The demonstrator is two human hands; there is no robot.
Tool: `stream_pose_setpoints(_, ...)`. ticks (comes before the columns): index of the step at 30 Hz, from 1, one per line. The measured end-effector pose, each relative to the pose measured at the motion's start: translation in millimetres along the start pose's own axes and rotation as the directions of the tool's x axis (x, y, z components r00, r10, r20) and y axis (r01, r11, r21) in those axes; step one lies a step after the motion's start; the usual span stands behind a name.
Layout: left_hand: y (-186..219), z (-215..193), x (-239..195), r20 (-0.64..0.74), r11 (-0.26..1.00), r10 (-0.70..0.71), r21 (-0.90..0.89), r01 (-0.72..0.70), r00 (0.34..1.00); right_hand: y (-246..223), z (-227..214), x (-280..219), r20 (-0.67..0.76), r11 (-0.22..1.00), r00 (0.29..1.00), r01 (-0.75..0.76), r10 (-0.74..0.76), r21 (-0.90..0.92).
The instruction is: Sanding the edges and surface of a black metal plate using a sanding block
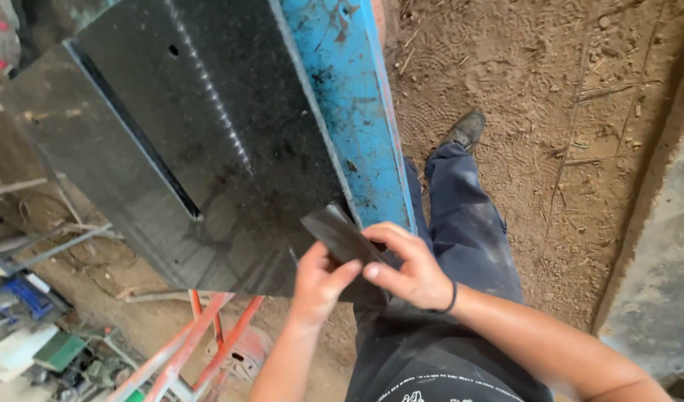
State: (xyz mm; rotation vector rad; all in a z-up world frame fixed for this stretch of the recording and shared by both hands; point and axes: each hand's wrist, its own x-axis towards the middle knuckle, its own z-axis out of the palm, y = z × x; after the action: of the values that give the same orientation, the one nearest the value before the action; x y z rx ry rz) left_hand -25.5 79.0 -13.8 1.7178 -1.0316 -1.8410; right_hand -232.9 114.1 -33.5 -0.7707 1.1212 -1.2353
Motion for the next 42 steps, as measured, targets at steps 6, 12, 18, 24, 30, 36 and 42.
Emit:
stream_pose_setpoints(6,20.4,16.8,0.8,0.084,0.790,0.174,0.583,-0.190,0.981,-5.8,-32.4,-5.7,0.015,0.996,0.998,0.056,-0.057,0.065)
stream_pose_setpoints(12,27.6,23.8,16.6,0.124,0.808,0.148,0.556,-0.192,0.981,32.8,-3.0,-27.8,0.024,0.944,1.000,-0.015,0.007,0.331)
stream_pose_setpoints(18,39.1,34.7,11.2,0.233,0.791,0.230,0.520,-0.321,0.945,39.3,-2.9,-9.9,-0.018,0.957,0.988,0.145,-0.154,-0.251)
stream_pose_setpoints(24,66.7,-15.2,53.3,0.247,0.502,0.554,0.662,-0.556,0.795,53.7,20.0,-24.6,0.028,0.844,0.967,0.236,-0.254,-0.482)
stream_pose_setpoints(30,67.7,-112.2,147.2,0.377,-0.090,0.853,0.787,-0.610,0.361,67.2,44.2,-59.7,-0.089,0.806,0.977,0.107,-0.194,-0.582)
stream_pose_setpoints(36,45.5,-141.4,162.3,0.405,-0.127,0.832,0.805,-0.579,0.380,56.6,48.2,1.2,-0.158,0.799,0.955,0.112,-0.250,-0.591)
stream_pose_setpoints(42,48.9,-141.4,159.0,0.407,-0.071,0.811,0.782,-0.620,0.421,50.1,46.8,47.8,-0.188,0.744,0.916,0.153,-0.353,-0.650)
